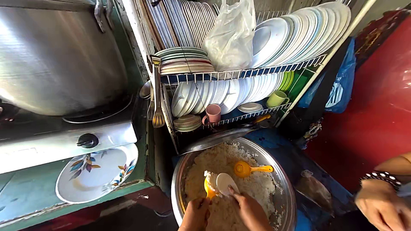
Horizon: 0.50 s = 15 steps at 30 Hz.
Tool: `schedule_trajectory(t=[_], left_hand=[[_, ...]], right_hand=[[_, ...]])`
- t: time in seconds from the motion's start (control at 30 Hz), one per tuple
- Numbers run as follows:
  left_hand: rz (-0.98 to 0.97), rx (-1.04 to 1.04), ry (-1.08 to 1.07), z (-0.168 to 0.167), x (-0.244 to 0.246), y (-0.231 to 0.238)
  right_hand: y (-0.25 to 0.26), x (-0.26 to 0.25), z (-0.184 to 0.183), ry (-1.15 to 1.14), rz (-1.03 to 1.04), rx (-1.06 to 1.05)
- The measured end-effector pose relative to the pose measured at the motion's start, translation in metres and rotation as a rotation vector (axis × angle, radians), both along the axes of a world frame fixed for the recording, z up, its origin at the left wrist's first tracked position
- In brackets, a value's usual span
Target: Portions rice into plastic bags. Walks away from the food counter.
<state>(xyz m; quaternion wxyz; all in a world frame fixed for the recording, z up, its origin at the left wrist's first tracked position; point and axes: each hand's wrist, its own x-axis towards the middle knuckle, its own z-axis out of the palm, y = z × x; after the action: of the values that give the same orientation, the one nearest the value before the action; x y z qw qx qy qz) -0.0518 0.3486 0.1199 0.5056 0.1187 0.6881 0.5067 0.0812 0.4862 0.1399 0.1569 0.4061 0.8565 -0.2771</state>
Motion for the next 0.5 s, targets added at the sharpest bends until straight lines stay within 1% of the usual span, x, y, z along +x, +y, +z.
schedule_trajectory(t=[0.07, 0.1, 0.17, 0.23, 0.3, 0.37, 0.43, 0.5], left_hand=[[-0.106, -0.042, 0.123, -0.002, 0.0, -0.006], [-0.186, -0.074, 0.233, -0.003, -0.003, -0.007], [-0.378, -0.195, 0.449, 0.001, -0.008, -0.006], [-0.482, -0.255, 0.532, 0.012, -0.006, -0.008], [-0.44, -0.173, 0.516, 0.006, -0.005, -0.015], [-0.314, -0.073, 0.411, -0.002, -0.004, -0.021], [-0.228, -0.034, 0.308, -0.001, -0.009, -0.023], [-0.206, -0.011, 0.259, 0.003, -0.011, -0.022]], right_hand=[[0.013, -0.005, 0.002, 0.01, -0.019, 0.003], [0.016, -0.008, 0.009, 0.057, -0.01, -0.002], [0.014, -0.019, 0.028, 0.139, 0.079, -0.061], [0.016, -0.033, 0.035, 0.081, 0.174, -0.108], [0.035, -0.037, 0.022, 0.036, 0.133, -0.095], [0.046, -0.029, 0.01, 0.066, 0.052, -0.081], [0.028, -0.019, 0.013, 0.194, -0.012, -0.108], [0.001, -0.012, 0.018, 0.232, 0.004, -0.114]])
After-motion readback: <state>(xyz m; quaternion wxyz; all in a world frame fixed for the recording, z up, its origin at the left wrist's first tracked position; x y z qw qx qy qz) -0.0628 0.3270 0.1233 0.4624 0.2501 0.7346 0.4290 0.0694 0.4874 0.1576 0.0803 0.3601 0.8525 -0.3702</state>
